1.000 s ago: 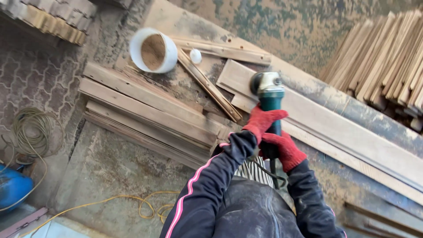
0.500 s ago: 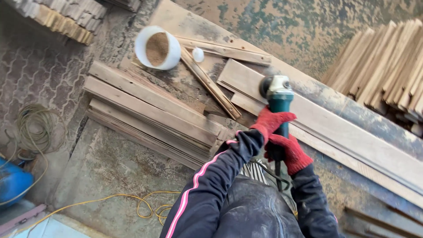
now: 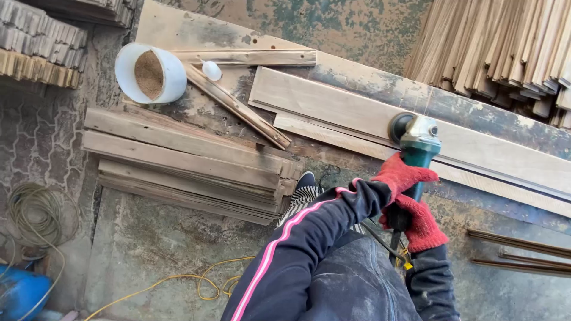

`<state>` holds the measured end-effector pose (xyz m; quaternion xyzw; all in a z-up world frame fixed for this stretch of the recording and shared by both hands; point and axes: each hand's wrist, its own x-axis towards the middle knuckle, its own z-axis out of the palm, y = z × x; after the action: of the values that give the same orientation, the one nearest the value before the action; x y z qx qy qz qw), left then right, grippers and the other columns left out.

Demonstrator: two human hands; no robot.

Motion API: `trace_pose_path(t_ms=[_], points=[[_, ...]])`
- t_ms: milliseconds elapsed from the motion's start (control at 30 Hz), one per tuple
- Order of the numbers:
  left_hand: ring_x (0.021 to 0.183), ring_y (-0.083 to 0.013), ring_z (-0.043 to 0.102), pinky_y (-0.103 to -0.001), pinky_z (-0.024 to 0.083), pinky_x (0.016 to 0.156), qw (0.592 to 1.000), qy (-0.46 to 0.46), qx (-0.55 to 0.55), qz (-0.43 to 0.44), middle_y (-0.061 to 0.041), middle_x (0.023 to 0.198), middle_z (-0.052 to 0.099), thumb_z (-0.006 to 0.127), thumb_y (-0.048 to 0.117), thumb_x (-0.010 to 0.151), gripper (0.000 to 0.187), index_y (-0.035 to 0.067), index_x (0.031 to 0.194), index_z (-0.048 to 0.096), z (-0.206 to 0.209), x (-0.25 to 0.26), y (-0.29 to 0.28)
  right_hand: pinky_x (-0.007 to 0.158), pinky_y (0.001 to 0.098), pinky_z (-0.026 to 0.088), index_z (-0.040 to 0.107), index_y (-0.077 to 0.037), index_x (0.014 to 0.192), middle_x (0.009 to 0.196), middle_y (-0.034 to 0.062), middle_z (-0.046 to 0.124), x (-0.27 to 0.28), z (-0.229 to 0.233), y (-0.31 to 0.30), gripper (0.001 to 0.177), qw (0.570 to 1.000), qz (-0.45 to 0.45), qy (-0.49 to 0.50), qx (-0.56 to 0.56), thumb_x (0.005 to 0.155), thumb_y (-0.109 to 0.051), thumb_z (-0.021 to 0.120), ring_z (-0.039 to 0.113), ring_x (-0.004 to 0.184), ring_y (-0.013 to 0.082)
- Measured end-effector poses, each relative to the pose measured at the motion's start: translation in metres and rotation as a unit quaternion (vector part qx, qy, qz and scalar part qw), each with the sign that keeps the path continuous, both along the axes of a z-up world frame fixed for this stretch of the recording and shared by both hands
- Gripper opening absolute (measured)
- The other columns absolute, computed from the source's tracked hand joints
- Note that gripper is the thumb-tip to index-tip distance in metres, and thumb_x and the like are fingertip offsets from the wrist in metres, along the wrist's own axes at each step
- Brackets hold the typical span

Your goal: Sanding long wooden boards using an angle grinder with a sanding disc.

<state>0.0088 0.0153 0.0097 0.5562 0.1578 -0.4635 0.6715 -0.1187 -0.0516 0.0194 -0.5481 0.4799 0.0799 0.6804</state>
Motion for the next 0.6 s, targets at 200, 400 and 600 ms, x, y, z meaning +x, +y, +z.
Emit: trace_pose_path(t_ms=[200,400,600], points=[[0.084,-0.0396,0.072,-0.055,0.065,0.064,0.979,0.036,-0.026,0.199,-0.019,0.094,0.071,0.098,0.014,0.051,0.069,0.009,0.113,0.066,-0.07,0.032,0.057,0.063,0.0587,0.058,0.073,-0.004,0.1,0.083,0.0202,0.07,0.058,0.003,0.061,0.032,0.995,0.093,-0.019,0.014,0.071,-0.009,0.084,0.071,0.068,0.0365],[0.066,-0.0375,0.073,-0.057,0.065,0.052,0.934,0.065,-0.055,0.347,-0.015,0.079,0.071,0.099,0.009,0.053,0.064,0.012,0.108,0.066,-0.097,0.083,0.151,0.046,0.052,0.057,0.068,0.0,0.096,0.069,0.0251,0.066,0.135,0.025,0.139,0.041,0.964,0.265,0.018,0.019,0.066,-0.02,0.088,0.069,0.053,0.0395],[0.068,-0.0406,0.072,-0.065,0.064,0.058,0.905,0.069,-0.044,0.417,-0.019,0.079,0.069,0.097,0.005,0.059,0.065,0.005,0.113,0.062,-0.062,0.108,0.223,0.042,0.0511,0.058,0.067,0.0,0.097,0.066,0.0271,0.067,0.179,0.031,0.187,0.047,0.932,0.36,0.01,0.031,0.067,-0.027,0.09,0.07,0.05,0.0418]])
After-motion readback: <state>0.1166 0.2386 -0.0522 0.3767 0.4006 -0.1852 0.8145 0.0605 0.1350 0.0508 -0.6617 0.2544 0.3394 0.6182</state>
